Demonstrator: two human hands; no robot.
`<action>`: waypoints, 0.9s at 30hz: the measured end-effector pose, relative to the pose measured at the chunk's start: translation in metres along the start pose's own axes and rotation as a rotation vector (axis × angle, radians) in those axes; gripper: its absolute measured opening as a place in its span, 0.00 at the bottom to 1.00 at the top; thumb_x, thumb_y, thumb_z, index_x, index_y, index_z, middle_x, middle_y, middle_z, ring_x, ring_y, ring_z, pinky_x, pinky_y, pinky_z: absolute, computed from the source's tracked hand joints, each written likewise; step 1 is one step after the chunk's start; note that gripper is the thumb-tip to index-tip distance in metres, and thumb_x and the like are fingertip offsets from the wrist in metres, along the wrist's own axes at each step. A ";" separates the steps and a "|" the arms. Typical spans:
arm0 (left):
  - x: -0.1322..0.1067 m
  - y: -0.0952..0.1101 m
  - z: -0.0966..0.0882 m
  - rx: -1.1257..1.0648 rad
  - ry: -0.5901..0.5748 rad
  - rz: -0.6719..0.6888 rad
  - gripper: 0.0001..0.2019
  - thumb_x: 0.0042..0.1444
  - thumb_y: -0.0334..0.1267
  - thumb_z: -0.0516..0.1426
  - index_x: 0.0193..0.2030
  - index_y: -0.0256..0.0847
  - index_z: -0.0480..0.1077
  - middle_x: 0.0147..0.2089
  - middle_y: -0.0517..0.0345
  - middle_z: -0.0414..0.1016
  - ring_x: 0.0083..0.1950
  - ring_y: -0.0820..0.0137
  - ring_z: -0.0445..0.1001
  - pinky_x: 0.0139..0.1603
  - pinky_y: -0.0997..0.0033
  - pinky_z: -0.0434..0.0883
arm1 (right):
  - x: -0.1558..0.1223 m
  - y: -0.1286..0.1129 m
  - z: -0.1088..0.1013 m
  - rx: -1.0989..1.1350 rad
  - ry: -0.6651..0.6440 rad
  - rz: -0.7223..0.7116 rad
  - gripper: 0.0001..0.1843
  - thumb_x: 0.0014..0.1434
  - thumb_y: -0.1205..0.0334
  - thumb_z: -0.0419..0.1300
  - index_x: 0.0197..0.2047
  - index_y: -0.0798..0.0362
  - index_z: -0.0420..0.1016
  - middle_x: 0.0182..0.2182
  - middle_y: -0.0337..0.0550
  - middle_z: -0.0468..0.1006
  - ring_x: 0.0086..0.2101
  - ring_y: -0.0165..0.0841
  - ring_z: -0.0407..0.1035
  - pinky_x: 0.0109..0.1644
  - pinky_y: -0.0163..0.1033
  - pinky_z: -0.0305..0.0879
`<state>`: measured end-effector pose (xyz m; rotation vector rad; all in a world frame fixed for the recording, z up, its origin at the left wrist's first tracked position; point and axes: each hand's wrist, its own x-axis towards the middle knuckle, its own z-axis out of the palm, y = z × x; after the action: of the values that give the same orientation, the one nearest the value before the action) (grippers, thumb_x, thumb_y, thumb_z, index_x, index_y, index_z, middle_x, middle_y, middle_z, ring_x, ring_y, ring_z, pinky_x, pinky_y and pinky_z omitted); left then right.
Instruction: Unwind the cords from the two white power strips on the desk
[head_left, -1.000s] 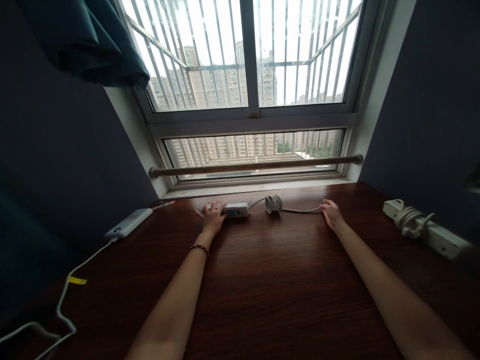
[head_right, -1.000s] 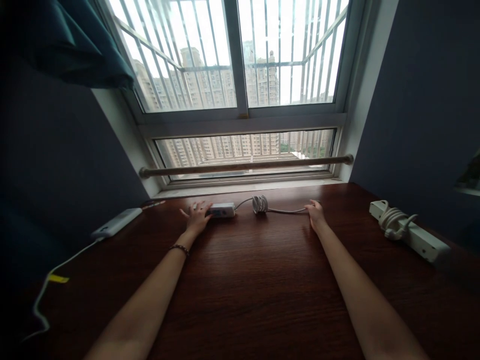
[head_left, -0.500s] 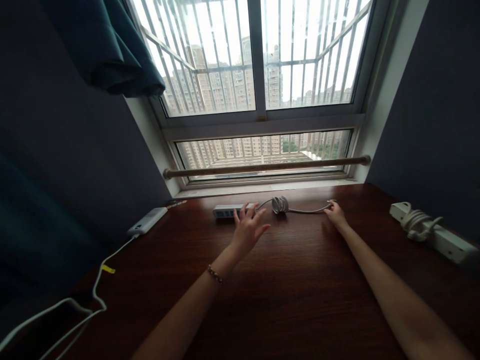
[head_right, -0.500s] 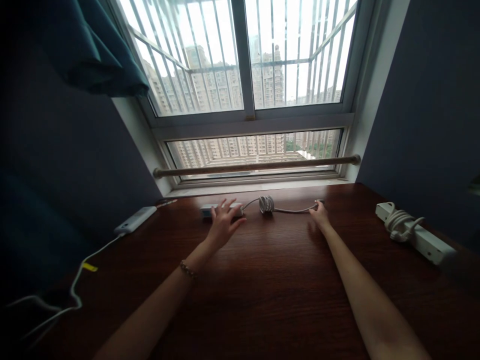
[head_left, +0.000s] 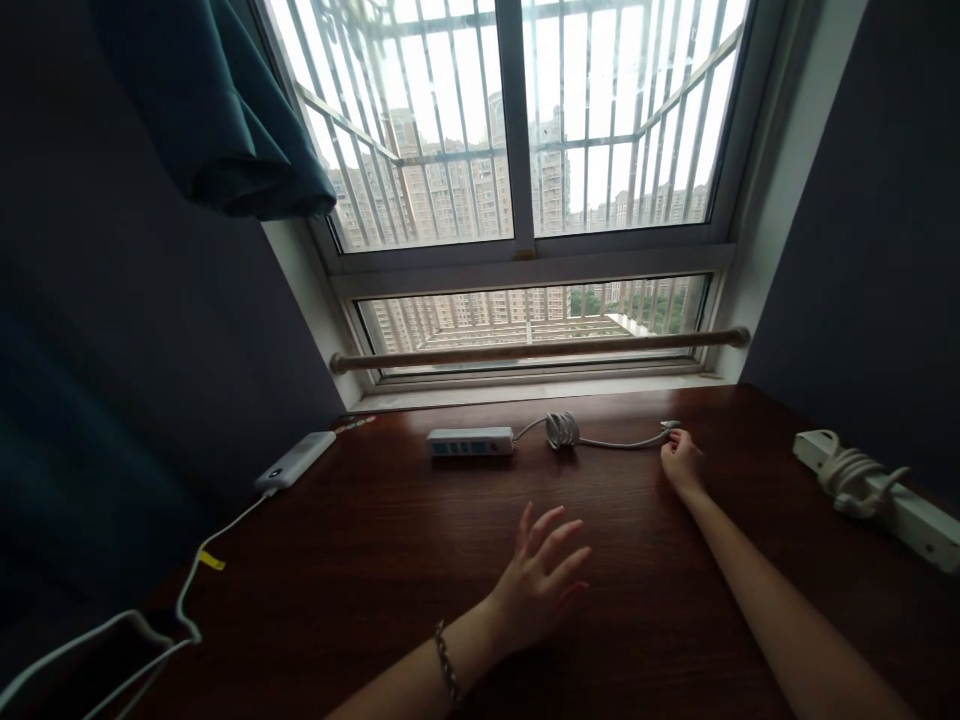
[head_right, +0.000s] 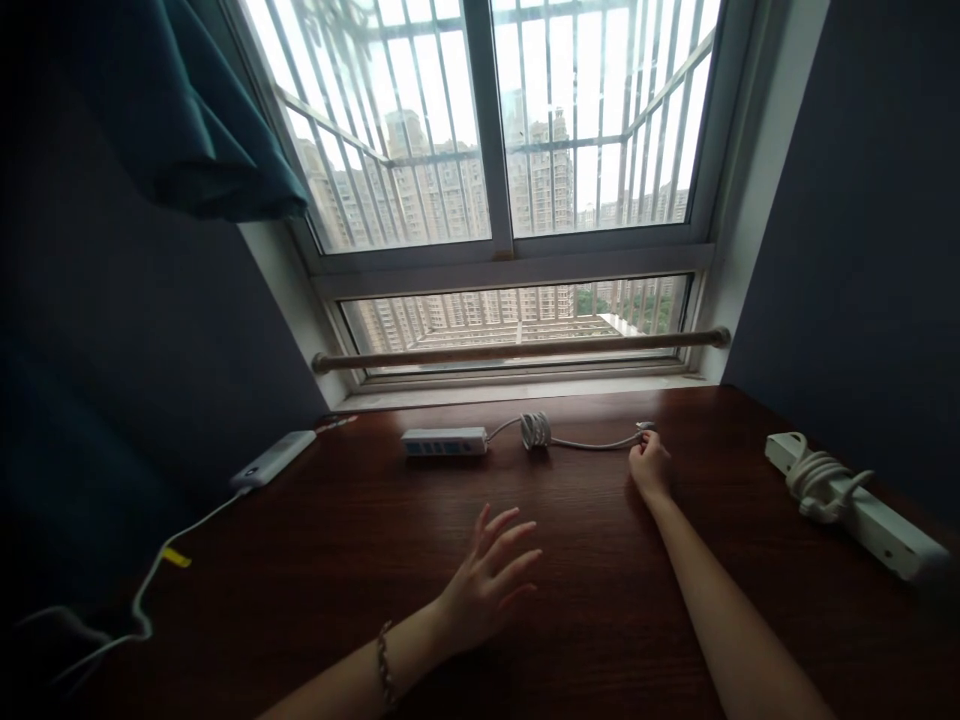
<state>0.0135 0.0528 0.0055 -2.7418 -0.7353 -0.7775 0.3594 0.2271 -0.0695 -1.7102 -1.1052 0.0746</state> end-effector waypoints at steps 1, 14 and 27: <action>0.000 0.000 -0.001 -0.008 -0.006 -0.006 0.18 0.57 0.34 0.52 0.54 0.41 0.60 0.60 0.46 0.59 0.65 0.53 0.48 0.59 0.34 0.48 | 0.000 0.000 0.000 0.005 -0.002 -0.008 0.13 0.60 0.61 0.55 0.46 0.59 0.66 0.40 0.45 0.71 0.38 0.32 0.68 0.45 0.45 0.65; 0.002 -0.008 -0.002 -0.077 -0.033 -0.073 0.18 0.56 0.32 0.51 0.54 0.40 0.60 0.60 0.46 0.58 0.64 0.54 0.48 0.59 0.36 0.51 | -0.001 0.004 -0.001 0.009 -0.019 0.006 0.12 0.60 0.61 0.55 0.44 0.59 0.67 0.35 0.42 0.72 0.35 0.30 0.69 0.44 0.43 0.66; -0.002 -0.003 -0.005 -0.121 -0.007 -0.020 0.16 0.57 0.32 0.50 0.53 0.39 0.60 0.59 0.45 0.60 0.64 0.56 0.50 0.61 0.39 0.51 | -0.003 -0.001 -0.002 -0.003 -0.005 -0.082 0.12 0.60 0.61 0.55 0.45 0.59 0.67 0.35 0.42 0.72 0.37 0.32 0.69 0.46 0.45 0.65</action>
<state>0.0081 0.0527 0.0091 -2.8492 -0.7406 -0.8437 0.3584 0.2232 -0.0693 -1.6660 -1.1779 0.0261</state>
